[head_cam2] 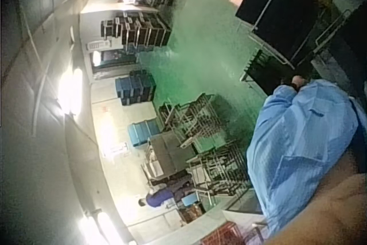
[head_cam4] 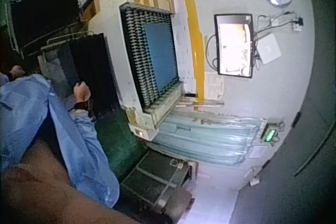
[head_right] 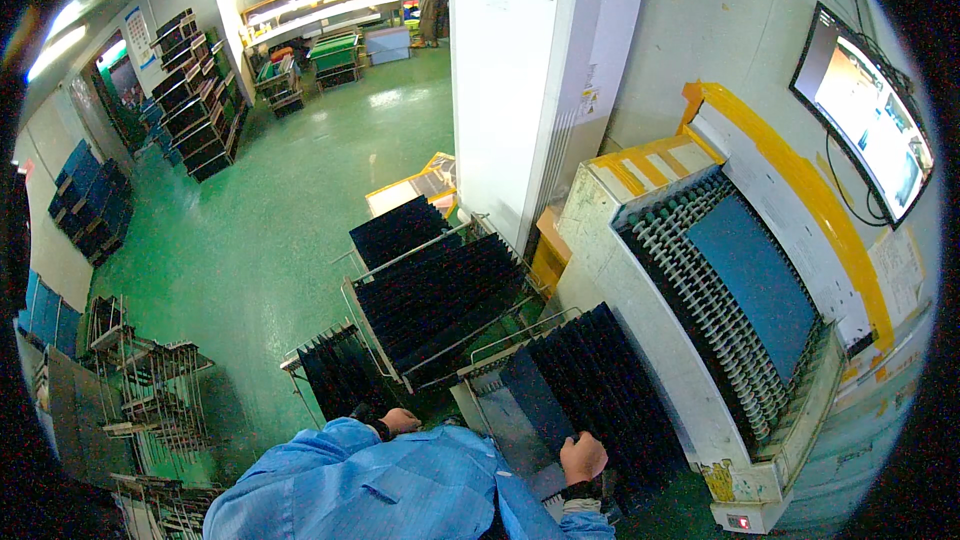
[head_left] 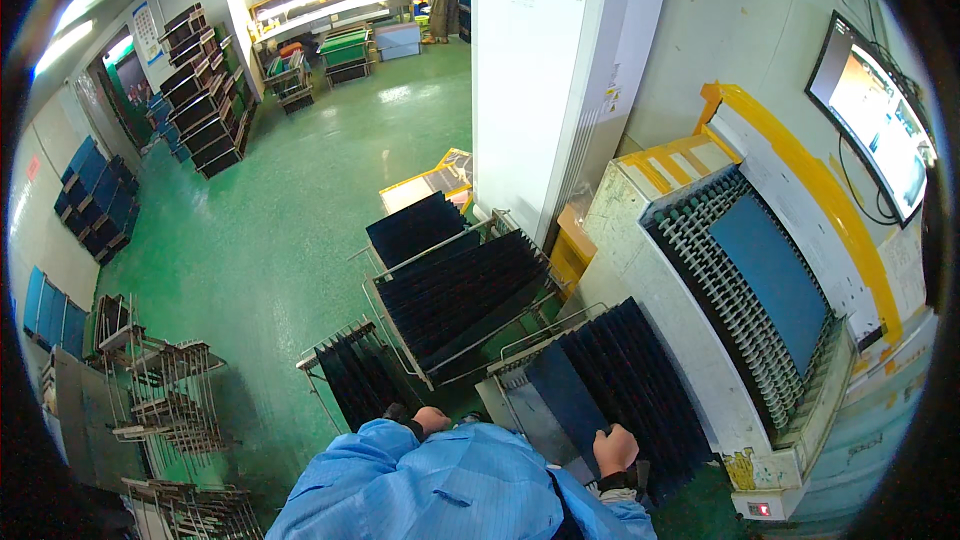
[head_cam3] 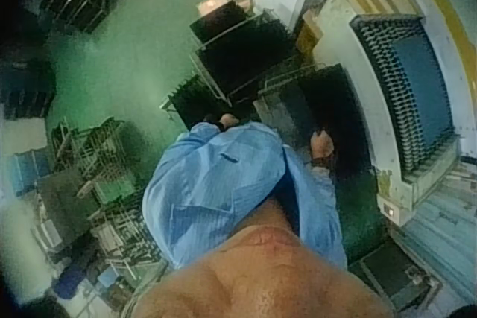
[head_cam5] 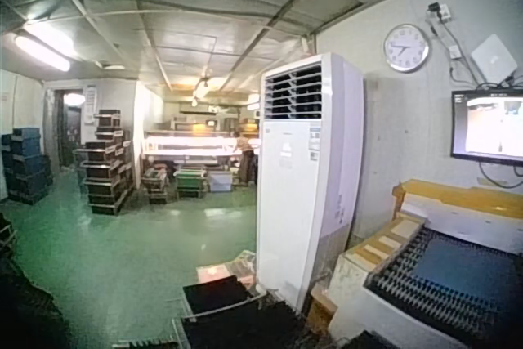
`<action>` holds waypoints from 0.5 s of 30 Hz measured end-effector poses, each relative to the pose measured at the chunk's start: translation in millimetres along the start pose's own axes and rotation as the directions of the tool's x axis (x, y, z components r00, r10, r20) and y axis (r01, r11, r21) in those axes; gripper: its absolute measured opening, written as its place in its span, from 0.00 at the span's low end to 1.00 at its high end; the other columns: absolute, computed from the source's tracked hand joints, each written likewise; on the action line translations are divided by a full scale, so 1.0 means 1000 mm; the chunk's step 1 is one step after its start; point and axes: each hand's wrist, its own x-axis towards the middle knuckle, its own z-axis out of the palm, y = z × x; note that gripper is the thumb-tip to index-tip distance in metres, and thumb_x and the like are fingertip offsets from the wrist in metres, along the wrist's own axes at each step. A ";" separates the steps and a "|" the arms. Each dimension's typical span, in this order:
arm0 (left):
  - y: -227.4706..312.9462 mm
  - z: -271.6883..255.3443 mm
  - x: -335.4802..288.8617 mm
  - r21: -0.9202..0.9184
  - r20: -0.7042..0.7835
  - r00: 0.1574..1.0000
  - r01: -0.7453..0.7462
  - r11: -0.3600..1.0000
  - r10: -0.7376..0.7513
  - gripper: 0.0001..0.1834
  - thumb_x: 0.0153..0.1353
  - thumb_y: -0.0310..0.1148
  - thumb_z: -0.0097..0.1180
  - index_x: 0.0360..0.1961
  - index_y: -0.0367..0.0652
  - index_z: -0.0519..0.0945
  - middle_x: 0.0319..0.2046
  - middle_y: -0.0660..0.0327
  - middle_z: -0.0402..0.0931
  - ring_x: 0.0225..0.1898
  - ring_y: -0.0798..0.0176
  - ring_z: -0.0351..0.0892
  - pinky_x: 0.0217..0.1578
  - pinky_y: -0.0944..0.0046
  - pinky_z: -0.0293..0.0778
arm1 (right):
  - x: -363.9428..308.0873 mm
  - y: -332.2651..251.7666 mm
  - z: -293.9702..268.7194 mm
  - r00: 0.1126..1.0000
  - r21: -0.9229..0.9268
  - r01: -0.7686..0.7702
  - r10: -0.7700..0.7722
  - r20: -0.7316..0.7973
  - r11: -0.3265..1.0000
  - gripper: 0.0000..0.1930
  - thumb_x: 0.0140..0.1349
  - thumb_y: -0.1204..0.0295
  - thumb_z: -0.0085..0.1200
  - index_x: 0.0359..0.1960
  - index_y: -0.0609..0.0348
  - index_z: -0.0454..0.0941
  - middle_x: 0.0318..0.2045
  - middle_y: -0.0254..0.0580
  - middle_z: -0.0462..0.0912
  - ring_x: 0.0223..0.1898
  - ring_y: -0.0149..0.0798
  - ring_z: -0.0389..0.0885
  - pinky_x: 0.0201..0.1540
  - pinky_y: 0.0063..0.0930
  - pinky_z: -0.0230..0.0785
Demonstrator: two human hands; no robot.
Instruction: The worker retrieves thin blue rectangular panels from a slotted storage rack and feeds them one by one into an industrial conveyor machine.
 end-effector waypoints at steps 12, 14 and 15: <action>-0.004 -0.001 0.006 0.096 0.001 0.994 -0.112 0.989 0.113 0.19 0.44 0.46 0.59 0.31 0.42 0.85 0.30 0.55 0.82 0.33 0.59 0.81 0.39 0.62 0.75 | 0.005 0.005 0.005 0.999 0.002 -0.008 0.008 0.041 1.000 0.15 0.46 0.63 0.59 0.33 0.60 0.81 0.31 0.54 0.81 0.37 0.53 0.79 0.41 0.43 0.70; -0.004 -0.001 0.005 0.048 0.025 0.997 -0.075 0.996 0.074 0.20 0.44 0.47 0.59 0.31 0.42 0.85 0.30 0.54 0.81 0.34 0.58 0.80 0.39 0.62 0.74 | 0.005 0.002 0.001 0.999 -0.003 -0.016 0.017 0.049 1.000 0.15 0.46 0.63 0.59 0.33 0.61 0.81 0.32 0.54 0.81 0.37 0.53 0.79 0.41 0.43 0.70; -0.004 -0.001 0.005 0.047 0.025 0.997 -0.075 0.996 0.074 0.20 0.44 0.47 0.59 0.31 0.42 0.85 0.30 0.54 0.81 0.34 0.58 0.80 0.39 0.62 0.74 | 0.004 0.000 -0.002 0.999 -0.003 -0.016 0.016 0.050 1.000 0.15 0.46 0.63 0.59 0.33 0.61 0.81 0.32 0.54 0.81 0.37 0.53 0.79 0.41 0.43 0.70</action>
